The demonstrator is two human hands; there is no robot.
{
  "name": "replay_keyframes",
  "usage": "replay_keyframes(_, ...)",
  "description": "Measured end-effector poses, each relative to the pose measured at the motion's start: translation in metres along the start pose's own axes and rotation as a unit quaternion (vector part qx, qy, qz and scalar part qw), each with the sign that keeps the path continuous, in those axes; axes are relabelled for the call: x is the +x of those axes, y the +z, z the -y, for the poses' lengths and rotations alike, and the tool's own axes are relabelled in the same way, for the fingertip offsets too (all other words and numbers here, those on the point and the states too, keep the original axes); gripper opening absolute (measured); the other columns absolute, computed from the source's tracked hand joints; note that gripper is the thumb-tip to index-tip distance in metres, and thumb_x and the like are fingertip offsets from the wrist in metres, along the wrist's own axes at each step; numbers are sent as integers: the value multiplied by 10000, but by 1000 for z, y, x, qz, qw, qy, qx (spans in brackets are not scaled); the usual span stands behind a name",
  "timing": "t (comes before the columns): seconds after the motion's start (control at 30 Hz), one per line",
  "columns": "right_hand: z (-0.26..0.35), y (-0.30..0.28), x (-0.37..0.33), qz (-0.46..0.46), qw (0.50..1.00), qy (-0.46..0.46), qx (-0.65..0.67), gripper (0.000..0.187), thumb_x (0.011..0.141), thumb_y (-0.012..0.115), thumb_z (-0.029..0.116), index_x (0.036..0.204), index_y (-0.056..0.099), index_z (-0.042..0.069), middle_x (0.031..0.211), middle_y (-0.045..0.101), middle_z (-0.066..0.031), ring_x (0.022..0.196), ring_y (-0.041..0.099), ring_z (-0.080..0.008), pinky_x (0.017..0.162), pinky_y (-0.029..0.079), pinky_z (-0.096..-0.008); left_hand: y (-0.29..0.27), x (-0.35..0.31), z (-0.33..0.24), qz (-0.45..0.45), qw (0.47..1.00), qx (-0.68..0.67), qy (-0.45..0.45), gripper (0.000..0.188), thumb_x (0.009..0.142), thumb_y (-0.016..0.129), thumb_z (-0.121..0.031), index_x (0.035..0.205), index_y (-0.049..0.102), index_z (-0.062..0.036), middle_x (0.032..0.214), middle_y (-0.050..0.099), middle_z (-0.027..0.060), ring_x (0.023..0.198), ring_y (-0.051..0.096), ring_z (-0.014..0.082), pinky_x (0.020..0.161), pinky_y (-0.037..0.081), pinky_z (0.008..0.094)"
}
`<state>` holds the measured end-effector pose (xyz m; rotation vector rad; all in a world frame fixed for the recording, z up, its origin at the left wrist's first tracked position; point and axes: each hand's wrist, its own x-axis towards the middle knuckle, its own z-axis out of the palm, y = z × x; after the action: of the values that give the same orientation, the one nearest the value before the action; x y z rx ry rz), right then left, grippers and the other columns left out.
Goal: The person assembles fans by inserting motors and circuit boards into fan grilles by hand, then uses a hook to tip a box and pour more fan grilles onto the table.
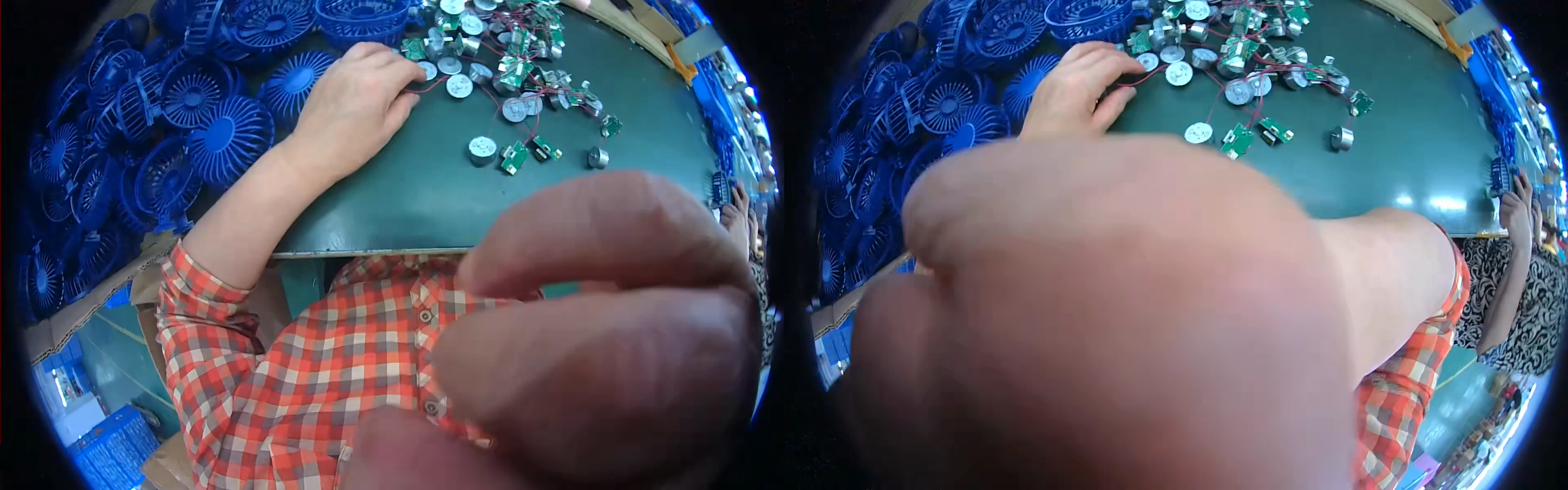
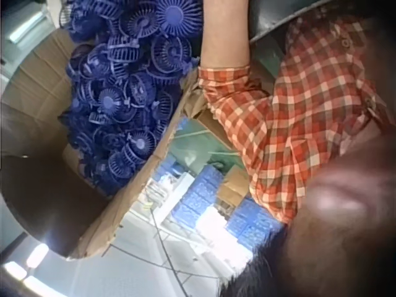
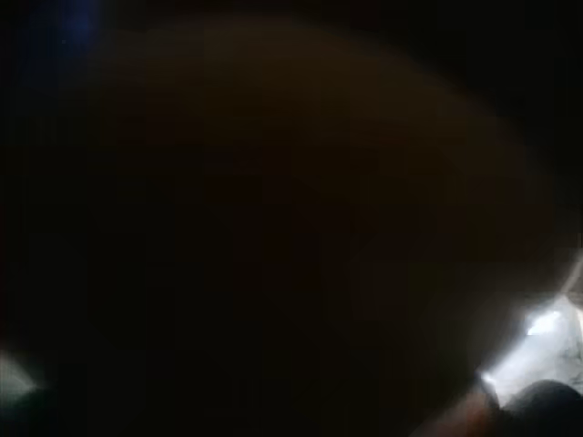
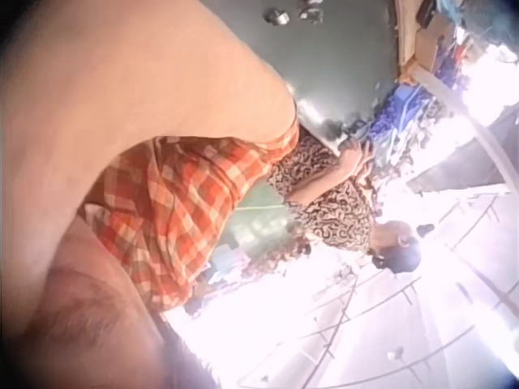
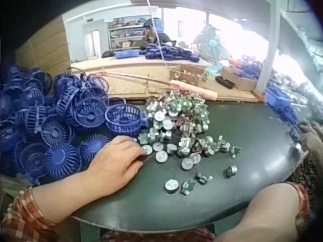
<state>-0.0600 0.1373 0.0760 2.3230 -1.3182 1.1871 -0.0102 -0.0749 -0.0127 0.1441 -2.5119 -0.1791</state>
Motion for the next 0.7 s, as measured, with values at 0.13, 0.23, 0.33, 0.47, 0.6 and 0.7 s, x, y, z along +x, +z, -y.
replay_keyframes(0.13,-2,-110,-106,-19,999,27,-35,214,790,600,10,982,695,15,827,656,-113,659,635,-205,566,520,-350,-5,-1,-6,2,1000,-4,-10,202,834,701,-115,1023,695,-43,977,694,116,1065,619,311,909,516,420)
replay_keyframes(0.23,-9,-126,-120,-36,995,46,-83,226,787,595,-9,989,694,5,834,660,-122,664,637,-209,571,523,-351,-6,-4,-7,6,1000,-14,-23,198,832,699,-96,1023,694,-45,1020,699,119,1076,623,313,903,522,418)
replay_keyframes(0.33,-1,-100,-102,-45,991,56,-113,238,783,590,-28,995,694,-5,841,664,-131,669,640,-212,576,525,-351,-2,-6,-2,0,999,-10,-33,198,825,698,-64,1022,693,-46,1045,693,116,1066,630,316,911,522,422)
replay_keyframes(0.47,35,-50,-68,-58,993,78,-71,255,778,582,-53,1004,693,-19,851,668,-143,675,643,-217,583,529,-352,-11,3,-3,-92,996,-2,21,173,831,688,-56,1005,682,-51,1061,691,113,1059,636,320,922,515,411)
replay_keyframes(0.6,43,-33,-62,-86,992,84,-27,272,772,575,-78,1013,692,-32,860,673,-154,682,646,-222,590,533,-353,-18,10,-5,-111,994,-6,8,175,838,688,-23,1013,681,-28,1093,675,140,1053,632,322,916,506,402)
replay_keyframes(0.7,33,-86,-137,-111,990,85,12,285,769,570,-96,1020,692,-42,867,677,-163,687,649,-225,595,536,-353,-21,8,-11,-117,993,-11,-28,162,831,682,-16,992,671,-22,1103,643,168,1058,613,347,928,495,415)
